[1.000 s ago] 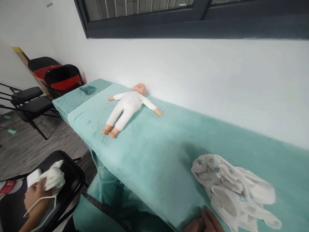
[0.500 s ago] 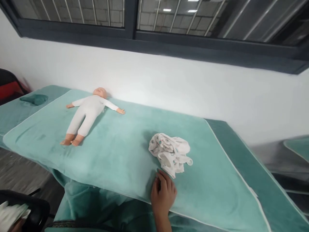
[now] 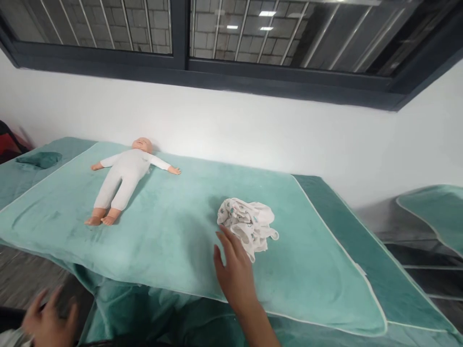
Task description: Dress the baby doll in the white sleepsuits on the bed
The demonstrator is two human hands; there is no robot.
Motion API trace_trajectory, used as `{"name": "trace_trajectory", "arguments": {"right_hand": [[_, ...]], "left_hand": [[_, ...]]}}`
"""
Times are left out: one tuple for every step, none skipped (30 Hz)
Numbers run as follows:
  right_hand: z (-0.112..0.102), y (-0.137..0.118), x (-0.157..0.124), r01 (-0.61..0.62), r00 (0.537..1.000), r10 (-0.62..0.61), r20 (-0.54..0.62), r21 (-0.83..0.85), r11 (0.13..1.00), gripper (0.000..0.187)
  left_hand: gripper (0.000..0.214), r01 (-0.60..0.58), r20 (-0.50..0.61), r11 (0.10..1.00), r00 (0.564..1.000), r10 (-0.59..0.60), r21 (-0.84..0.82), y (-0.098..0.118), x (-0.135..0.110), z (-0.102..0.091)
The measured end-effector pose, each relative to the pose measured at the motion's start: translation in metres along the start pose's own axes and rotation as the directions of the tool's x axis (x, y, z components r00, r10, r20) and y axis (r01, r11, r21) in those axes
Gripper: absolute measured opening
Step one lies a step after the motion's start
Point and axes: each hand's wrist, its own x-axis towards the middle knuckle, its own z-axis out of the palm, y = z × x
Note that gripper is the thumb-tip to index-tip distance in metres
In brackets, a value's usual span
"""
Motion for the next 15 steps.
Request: {"name": "trace_trajectory", "arguments": {"right_hand": [[0.006,-0.004,0.007,-0.008,0.997,0.013,0.078,-0.057,0.998,0.037],[0.012,-0.004,0.013,-0.035,0.988,0.056,0.143,-0.144,0.989,0.038],[0.017,-0.001,0.020,-0.070,0.976,0.117,0.182,-0.246,0.967,0.039],[0.021,0.005,0.025,-0.105,0.964,0.181,0.194,-0.348,0.932,0.041],[0.022,0.014,0.029,-0.130,0.956,0.228,0.185,-0.431,0.893,0.043],[0.021,0.024,0.032,-0.141,0.952,0.254,0.170,-0.492,0.859,0.045],[0.017,0.036,0.033,-0.141,0.953,0.260,0.155,-0.533,0.834,0.045],[0.012,0.048,0.032,-0.134,0.956,0.256,0.143,-0.562,0.816,0.046],[0.005,0.059,0.030,-0.130,0.959,0.251,0.132,-0.583,0.802,0.046],[-0.003,0.070,0.027,-0.133,0.960,0.253,0.120,-0.599,0.789,0.045],[-0.012,0.080,0.025,-0.145,0.960,0.261,0.104,-0.612,0.778,0.043],[-0.020,0.089,0.023,-0.162,0.958,0.272,0.088,-0.618,0.769,0.040],[-0.029,0.097,0.023,-0.179,0.956,0.284,0.077,-0.612,0.770,0.037],[-0.037,0.103,0.024,-0.199,0.952,0.297,0.074,-0.587,0.785,0.035],[-0.045,0.108,0.027,-0.235,0.946,0.318,0.067,-0.536,0.811,0.034]], "left_hand": [[0.046,-0.074,0.014,0.997,0.997,0.074,-0.027,0.017,0.005,0.014],[0.041,-0.157,0.022,0.985,0.987,0.159,-0.077,0.037,0.011,0.026],[0.038,-0.247,0.046,0.959,0.966,0.255,-0.138,0.059,0.018,0.038],[0.036,-0.315,0.051,0.927,0.942,0.332,-0.204,0.082,0.026,0.048],[0.037,-0.360,0.062,0.891,0.919,0.390,-0.275,0.105,0.035,0.058],[0.038,-0.388,0.109,0.853,0.888,0.448,-0.349,0.126,0.045,0.067],[0.038,-0.386,0.148,0.820,0.863,0.483,-0.423,0.146,0.054,0.075],[0.038,-0.368,0.193,0.790,0.838,0.510,-0.490,0.163,0.063,0.084],[0.035,-0.343,0.237,0.762,0.810,0.536,-0.550,0.179,0.072,0.092],[0.033,-0.301,0.282,0.742,0.788,0.547,-0.599,0.194,0.079,0.102],[0.031,-0.244,0.333,0.731,0.768,0.547,-0.637,0.207,0.085,0.111],[0.030,-0.186,0.385,0.721,0.743,0.548,-0.667,0.219,0.089,0.121],[0.029,-0.130,0.429,0.713,0.720,0.546,-0.689,0.232,0.093,0.132],[0.028,-0.069,0.468,0.707,0.704,0.535,-0.704,0.243,0.095,0.142],[0.027,-0.003,0.503,0.704,0.697,0.511,-0.710,0.255,0.096,0.152]]}}
